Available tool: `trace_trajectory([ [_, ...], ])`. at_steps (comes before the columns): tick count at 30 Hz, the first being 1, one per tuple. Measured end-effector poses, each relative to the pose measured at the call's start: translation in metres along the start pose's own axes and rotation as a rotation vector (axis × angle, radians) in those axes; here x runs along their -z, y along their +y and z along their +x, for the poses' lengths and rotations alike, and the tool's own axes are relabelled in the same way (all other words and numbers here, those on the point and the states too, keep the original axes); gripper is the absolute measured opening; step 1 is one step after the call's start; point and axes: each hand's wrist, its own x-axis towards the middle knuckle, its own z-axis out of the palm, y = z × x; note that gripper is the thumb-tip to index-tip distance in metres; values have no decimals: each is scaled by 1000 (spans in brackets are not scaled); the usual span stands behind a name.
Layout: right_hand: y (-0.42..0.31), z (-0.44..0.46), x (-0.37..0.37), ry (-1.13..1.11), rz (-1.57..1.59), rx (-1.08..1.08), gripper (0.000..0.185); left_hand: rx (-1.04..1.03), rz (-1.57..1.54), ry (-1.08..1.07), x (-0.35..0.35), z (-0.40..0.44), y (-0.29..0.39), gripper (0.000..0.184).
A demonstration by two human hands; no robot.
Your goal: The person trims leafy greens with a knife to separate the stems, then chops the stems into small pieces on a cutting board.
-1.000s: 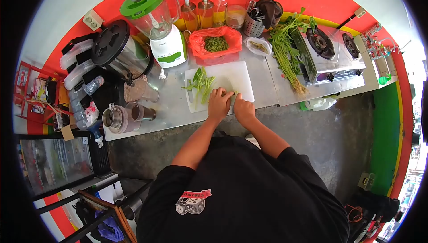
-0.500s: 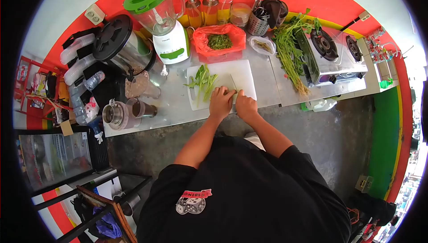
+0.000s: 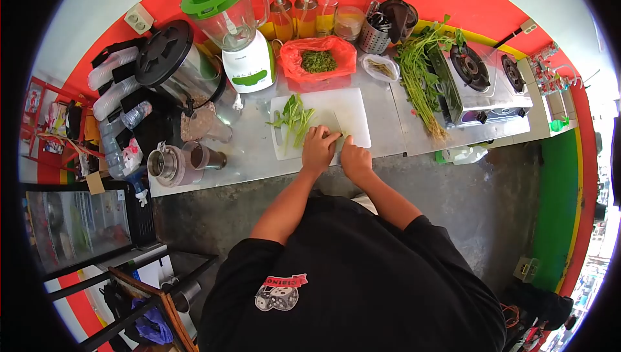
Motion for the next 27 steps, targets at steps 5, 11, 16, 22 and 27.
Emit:
trace_trajectory([
  [5, 2, 8, 3, 18, 28, 18, 24, 21, 9, -8, -2, -2, -2, 24],
  [11, 2, -2, -2, 37, -38, 32, 16, 16, -14, 44, -5, -3, -6, 20],
  [16, 3, 7, 7, -19, 41, 39, 25, 21, 17, 50, -3, -3, -2, 18],
  [22, -4, -3, 7, -53, 26, 2, 31, 16, 29, 59, -5, -6, -3, 20],
  [27, -3, 8, 10, -43, 24, 31, 30, 52, 43, 18, -3, -8, -2, 20],
])
